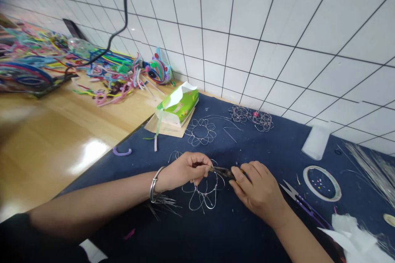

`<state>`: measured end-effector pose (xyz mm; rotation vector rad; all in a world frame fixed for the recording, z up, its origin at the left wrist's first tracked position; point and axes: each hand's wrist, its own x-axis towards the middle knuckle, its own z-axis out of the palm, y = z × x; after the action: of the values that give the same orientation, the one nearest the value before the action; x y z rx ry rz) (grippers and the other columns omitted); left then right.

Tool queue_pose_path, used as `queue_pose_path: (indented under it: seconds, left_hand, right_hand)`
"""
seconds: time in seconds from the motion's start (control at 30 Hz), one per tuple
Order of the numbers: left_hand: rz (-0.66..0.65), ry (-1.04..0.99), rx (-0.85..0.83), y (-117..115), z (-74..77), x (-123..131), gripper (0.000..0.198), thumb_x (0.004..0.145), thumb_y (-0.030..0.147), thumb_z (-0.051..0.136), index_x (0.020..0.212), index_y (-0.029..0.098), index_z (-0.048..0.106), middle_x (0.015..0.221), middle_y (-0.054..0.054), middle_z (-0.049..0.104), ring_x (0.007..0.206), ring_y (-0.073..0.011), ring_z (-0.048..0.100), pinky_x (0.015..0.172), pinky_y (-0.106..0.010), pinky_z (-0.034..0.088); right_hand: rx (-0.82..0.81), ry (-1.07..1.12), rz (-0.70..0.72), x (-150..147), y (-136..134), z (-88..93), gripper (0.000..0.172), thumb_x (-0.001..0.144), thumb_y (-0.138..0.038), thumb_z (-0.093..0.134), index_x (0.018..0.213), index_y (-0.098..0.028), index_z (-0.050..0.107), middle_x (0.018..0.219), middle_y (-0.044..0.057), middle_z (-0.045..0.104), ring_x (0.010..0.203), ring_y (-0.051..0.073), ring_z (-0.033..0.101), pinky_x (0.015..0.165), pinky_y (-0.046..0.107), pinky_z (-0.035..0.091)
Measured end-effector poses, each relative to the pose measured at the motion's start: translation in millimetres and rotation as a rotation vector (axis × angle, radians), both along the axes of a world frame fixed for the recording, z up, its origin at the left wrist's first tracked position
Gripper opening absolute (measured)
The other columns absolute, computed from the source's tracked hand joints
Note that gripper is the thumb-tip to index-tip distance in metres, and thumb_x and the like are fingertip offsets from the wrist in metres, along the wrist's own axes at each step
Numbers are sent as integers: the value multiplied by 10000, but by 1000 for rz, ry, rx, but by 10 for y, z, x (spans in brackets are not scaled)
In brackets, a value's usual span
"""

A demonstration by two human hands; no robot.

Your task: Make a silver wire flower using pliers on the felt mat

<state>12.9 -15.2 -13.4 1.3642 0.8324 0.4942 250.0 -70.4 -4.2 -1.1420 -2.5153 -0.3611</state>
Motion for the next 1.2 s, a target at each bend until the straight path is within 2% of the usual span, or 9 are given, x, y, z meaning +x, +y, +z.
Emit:
queue_pose_path:
  seconds: [0.33,0.77,0.9,1.07,1.2]
  left_hand:
    - [15,1,-4,-12,29,4,149,790,274,494,785,138,554,608,34,529,443,-36,486,433,-162,363]
    - [20,1,-7,-19,22,3,184,799,315,504,786,137,548,554,41,499,443,-42,470,434,-163,354]
    - [24,-4,-15,-22,36,4,192,795,327,512,789,138,547,574,38,507,442,-39,472,435,-162,362]
    - [32,-10,4,-27,52,2,210,799,341,506,784,136,550,525,46,493,433,-43,468,440,-165,374]
    - [22,8,38,-27,47,-6,212,801,340,498,791,137,557,513,43,497,442,-50,477,446,-169,378]
  right_hand:
    - [-15,-19,9,31,-3,-72,346,782,-210,565,1115,-127,527,916,100,580,852,198,512,768,384,455]
    - [-22,19,24,10,13,-72,337,798,-177,540,1131,-134,507,894,89,586,828,186,524,748,372,457]
    - [-73,70,28,-6,18,-72,308,812,-179,515,1119,-152,511,875,83,582,799,178,530,721,368,455]
    - [-157,193,33,-10,42,-81,292,807,-180,518,1099,-160,516,895,79,572,815,170,525,740,362,455]
    - [-186,209,40,14,60,-81,297,799,-191,530,1094,-154,524,915,85,568,840,175,525,760,368,452]
